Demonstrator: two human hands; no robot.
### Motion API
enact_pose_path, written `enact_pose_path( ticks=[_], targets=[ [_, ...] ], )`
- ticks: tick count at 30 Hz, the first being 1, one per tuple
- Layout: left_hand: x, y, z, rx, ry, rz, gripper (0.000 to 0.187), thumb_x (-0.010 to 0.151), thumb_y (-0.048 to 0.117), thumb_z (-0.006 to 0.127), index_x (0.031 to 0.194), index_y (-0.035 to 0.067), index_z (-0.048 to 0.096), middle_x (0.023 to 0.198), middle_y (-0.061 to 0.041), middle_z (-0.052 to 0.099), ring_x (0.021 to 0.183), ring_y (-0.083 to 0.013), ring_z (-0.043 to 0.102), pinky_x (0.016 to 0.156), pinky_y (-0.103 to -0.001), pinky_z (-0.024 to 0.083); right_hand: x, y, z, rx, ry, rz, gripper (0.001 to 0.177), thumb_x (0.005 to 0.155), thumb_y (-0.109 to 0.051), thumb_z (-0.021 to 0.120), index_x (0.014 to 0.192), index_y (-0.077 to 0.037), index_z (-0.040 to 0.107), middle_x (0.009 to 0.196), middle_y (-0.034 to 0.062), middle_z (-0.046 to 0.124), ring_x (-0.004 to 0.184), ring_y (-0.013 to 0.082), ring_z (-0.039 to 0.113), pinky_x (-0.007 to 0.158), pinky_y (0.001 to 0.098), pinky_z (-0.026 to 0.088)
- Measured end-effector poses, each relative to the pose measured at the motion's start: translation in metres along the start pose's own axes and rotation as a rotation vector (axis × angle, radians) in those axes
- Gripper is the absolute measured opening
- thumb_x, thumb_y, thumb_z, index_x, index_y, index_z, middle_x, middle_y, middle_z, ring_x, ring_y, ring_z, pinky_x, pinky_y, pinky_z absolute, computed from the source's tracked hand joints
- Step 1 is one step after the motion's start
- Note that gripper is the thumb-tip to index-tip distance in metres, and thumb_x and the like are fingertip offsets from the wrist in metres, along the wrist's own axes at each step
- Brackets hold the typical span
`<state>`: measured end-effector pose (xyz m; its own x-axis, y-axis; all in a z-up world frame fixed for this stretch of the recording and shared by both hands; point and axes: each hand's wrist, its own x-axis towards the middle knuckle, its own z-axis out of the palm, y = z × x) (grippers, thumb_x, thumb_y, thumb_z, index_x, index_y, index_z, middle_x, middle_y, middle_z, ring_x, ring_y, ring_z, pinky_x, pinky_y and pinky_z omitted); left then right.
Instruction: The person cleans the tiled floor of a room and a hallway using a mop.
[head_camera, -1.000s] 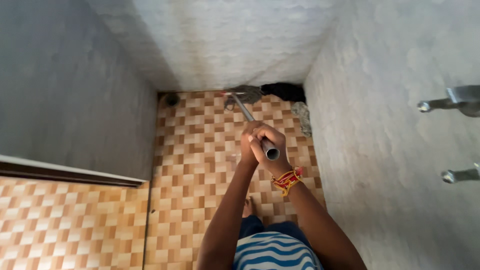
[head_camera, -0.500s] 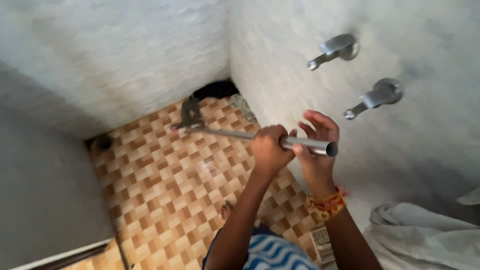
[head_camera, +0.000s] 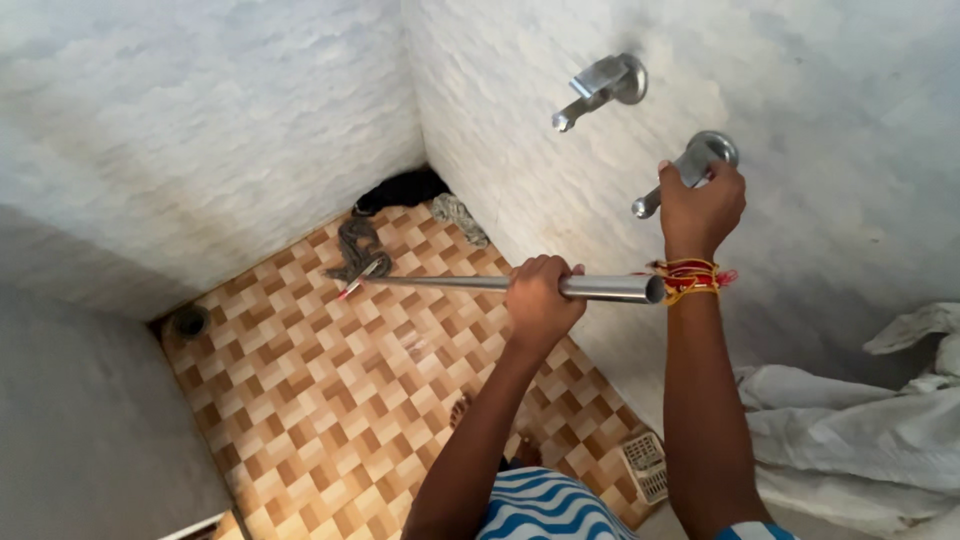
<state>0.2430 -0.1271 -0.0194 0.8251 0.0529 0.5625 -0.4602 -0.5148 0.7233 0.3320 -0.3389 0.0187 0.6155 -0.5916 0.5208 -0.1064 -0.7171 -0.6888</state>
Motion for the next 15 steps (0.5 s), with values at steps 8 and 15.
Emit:
enact_pose_path(
  ticks=[8,15],
  targets=[
    [0.01,-0.014,-0.022,-0.023,0.006,0.056,0.031,0.09,0.019,0.073,0.069,0.007,0.054,0.066,-0.01,0.058,0.064,-0.0331,0.058,0.066,-0.046,0.046,0.033,-0.013,-0.023,-0.082,-0.297,-0.224,0.03,0.078,-0.011,0.081,0.107,-0.004,0.075,0.097,0.0145,0.074,0.084,0.0308,0.072,0.079,0.0406,0.056],
    [0.004,-0.016,-0.017,0.015,-0.076,0.053,0.033,0.091,0.022,0.074,0.068,0.008,0.055,0.065,-0.009,0.058,0.061,-0.0317,0.058,0.064,-0.045,0.047,0.009,0.045,-0.03,0.275,-0.202,-0.506,0.041,0.089,0.011,0.063,0.128,0.001,0.067,0.117,0.0171,0.071,0.103,0.0293,0.07,0.099,0.0394,0.056]
  ],
)
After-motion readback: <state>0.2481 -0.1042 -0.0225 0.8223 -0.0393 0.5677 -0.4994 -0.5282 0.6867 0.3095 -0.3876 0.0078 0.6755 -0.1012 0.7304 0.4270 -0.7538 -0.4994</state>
